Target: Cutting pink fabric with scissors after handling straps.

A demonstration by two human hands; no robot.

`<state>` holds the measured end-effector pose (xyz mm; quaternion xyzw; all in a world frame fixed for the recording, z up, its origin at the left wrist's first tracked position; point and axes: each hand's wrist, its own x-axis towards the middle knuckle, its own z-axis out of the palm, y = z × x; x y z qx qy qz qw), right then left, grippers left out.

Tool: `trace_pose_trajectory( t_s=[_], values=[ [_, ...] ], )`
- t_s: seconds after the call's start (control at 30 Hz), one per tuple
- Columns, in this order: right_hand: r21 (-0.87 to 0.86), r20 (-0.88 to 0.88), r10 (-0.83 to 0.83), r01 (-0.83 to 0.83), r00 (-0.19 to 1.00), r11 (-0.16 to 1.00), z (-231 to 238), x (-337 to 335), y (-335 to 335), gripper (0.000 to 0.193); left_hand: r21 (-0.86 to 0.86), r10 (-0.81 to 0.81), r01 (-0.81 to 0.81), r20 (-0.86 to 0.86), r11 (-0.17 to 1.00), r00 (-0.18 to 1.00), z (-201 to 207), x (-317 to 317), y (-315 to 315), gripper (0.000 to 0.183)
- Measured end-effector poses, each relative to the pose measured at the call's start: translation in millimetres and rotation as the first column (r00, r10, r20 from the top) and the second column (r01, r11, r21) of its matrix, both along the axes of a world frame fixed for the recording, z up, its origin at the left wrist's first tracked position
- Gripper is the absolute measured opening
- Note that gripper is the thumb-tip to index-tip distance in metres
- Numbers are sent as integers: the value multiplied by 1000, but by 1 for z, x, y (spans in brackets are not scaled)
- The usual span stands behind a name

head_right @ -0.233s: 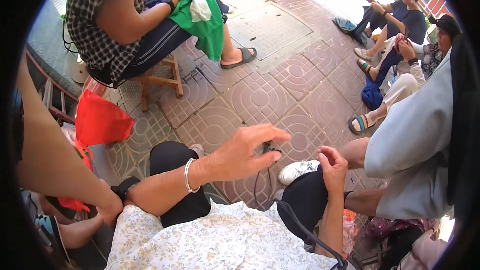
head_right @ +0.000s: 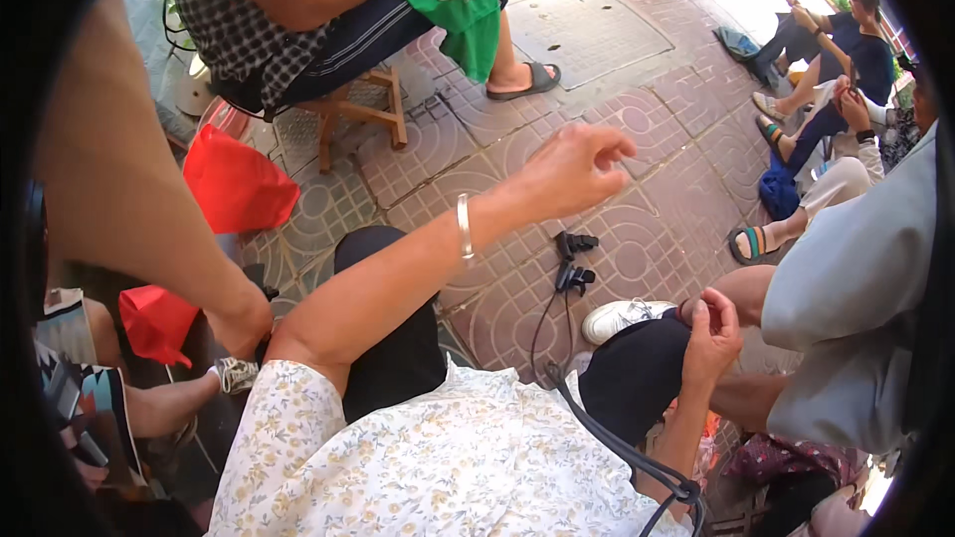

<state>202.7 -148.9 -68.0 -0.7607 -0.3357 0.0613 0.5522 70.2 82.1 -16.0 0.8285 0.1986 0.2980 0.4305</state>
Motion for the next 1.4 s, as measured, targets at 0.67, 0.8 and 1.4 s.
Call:
trace_pose_trajectory(
  t_s=[0.67, 0.8, 1.4],
  values=[
    [-512, -207, 877, -812, 434, 282, 2, -95, -3, 47, -155, 293, -334, -238, 930, 926, 133, -254, -117, 19],
    [-526, -471, 714, -814, 518, 245, 8, -87, -23, 53, -271, 455, -545, -331, 794, 827, 52, -291, -140, 26],
    [-20, 57, -464, 466, 884, 885, 49, -135, -166, 10, -824, 24, -166, -182, 541, 983, -9, -236, -147, 43]
  ],
)
